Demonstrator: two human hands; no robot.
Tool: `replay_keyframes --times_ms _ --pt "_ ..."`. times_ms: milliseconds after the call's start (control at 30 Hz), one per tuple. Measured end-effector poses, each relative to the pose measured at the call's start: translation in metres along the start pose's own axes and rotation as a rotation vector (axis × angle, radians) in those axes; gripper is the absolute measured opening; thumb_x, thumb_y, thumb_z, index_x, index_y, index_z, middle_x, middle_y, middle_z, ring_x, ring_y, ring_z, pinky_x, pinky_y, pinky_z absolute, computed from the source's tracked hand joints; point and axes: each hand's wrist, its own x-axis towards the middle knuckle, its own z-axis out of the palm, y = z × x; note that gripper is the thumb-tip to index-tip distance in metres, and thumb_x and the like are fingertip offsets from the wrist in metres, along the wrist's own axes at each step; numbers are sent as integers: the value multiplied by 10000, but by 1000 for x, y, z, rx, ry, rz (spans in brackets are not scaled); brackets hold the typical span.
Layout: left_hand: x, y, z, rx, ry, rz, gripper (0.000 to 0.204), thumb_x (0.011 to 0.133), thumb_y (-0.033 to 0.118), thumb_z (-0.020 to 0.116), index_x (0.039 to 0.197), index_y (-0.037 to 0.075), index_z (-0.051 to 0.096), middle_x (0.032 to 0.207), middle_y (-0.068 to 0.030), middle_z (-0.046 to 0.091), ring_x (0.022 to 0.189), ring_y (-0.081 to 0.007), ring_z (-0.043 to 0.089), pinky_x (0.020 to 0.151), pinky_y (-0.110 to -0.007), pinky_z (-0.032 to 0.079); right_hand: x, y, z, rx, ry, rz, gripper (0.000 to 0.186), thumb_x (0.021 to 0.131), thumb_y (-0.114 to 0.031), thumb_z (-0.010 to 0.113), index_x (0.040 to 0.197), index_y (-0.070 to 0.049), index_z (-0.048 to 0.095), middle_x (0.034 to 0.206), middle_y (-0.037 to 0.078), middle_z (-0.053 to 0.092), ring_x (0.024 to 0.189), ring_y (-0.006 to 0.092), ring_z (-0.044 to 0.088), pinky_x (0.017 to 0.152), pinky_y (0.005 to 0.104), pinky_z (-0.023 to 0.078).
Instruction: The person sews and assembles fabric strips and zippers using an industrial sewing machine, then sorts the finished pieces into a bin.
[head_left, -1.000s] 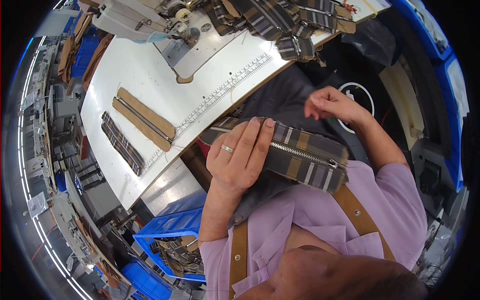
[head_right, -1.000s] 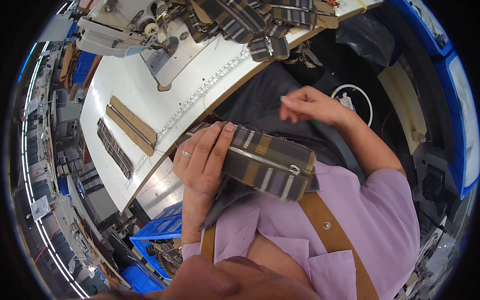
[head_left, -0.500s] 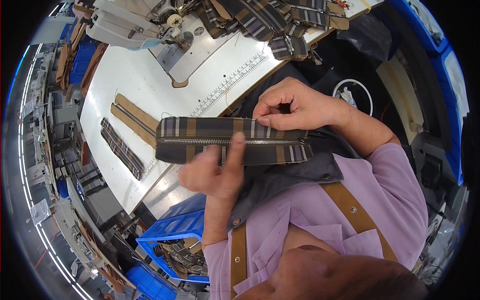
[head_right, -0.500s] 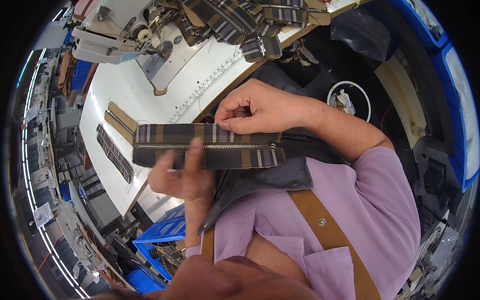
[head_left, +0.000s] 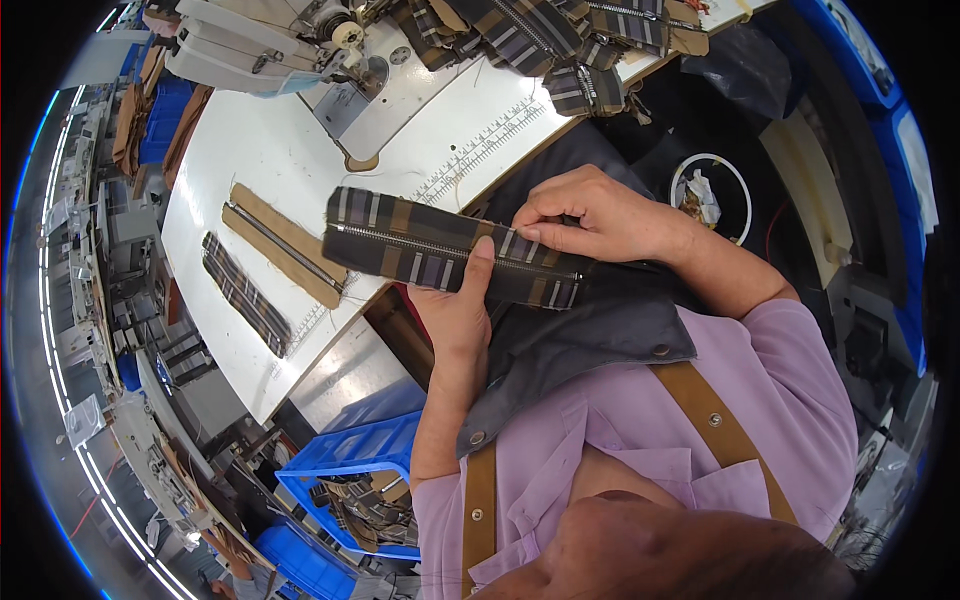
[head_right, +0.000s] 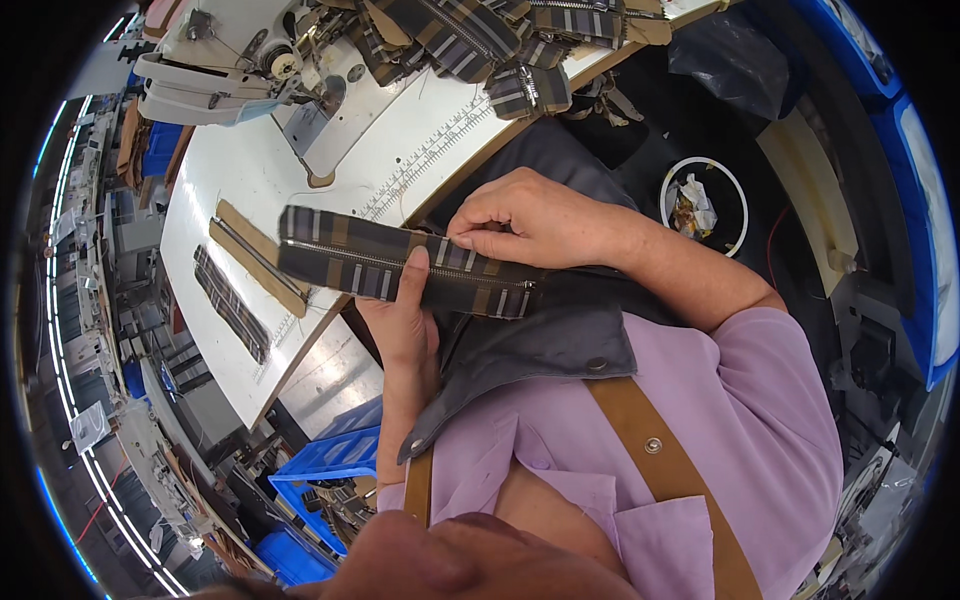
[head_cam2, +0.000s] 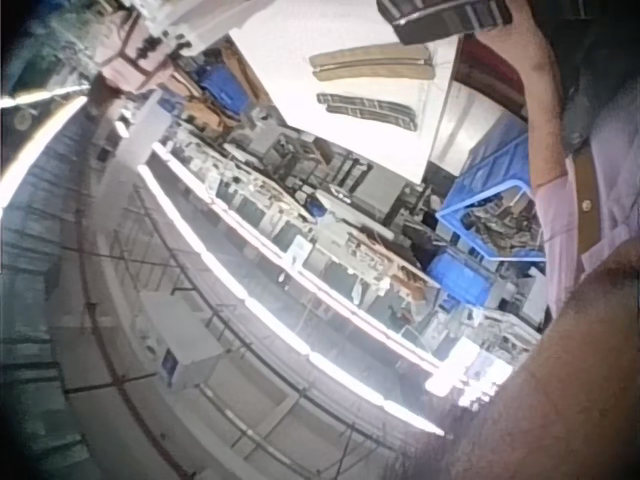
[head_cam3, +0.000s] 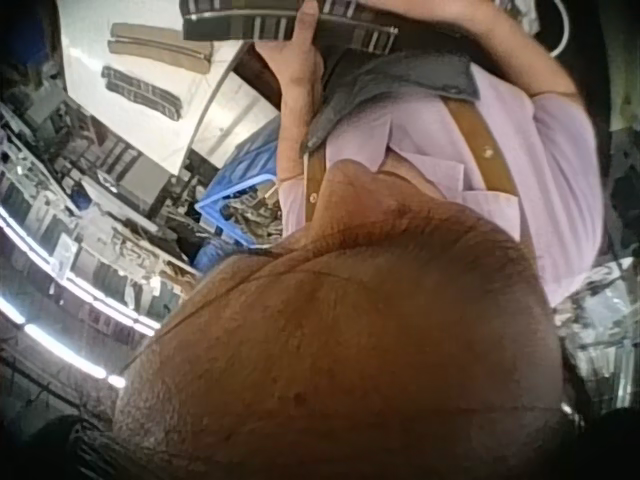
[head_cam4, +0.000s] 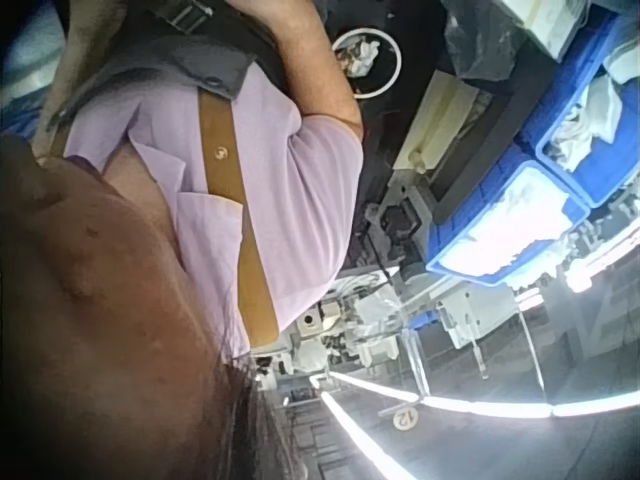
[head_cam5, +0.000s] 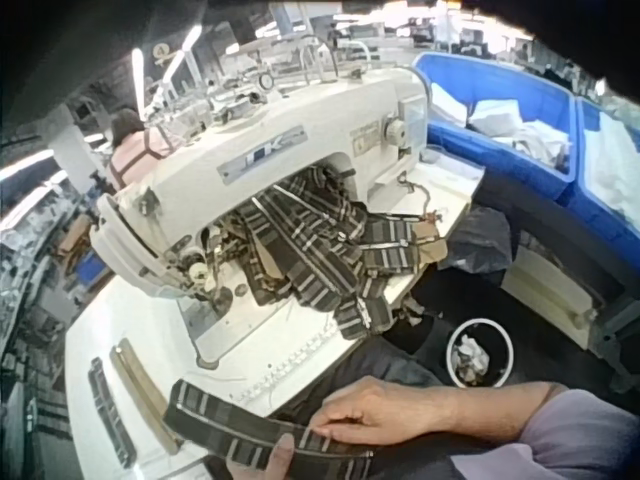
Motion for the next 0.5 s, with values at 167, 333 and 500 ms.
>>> replay_keyframes --times_ms 167,333,500 --pt "-2 6 6 13 64 -19 248 835 -50 736 1051 6 630 978 -56 670 866 -113 634 824 -255 513 3 -17 -3 -110 53 77 188 899 -169 688 985 -5 652 792 106 632 651 232 623 609 336 482" --pt "-1 4 3 0 113 -33 220 841 -51 730 1033 2 638 964 -46 665 852 -103 623 812 -251 511 5 -31 -8 -492 42 188 352 917 -315 670 1044 -9 550 890 130 630 697 290 627 673 413 499" --pt "-1 7 6 -20 112 -32 211 851 -57 716 1036 2 633 973 -45 658 859 -102 617 810 -249 507 8 -29 -8 -371 29 138 246 968 -244 588 1018 -10 532 928 150 564 860 321 588 733 432 471"
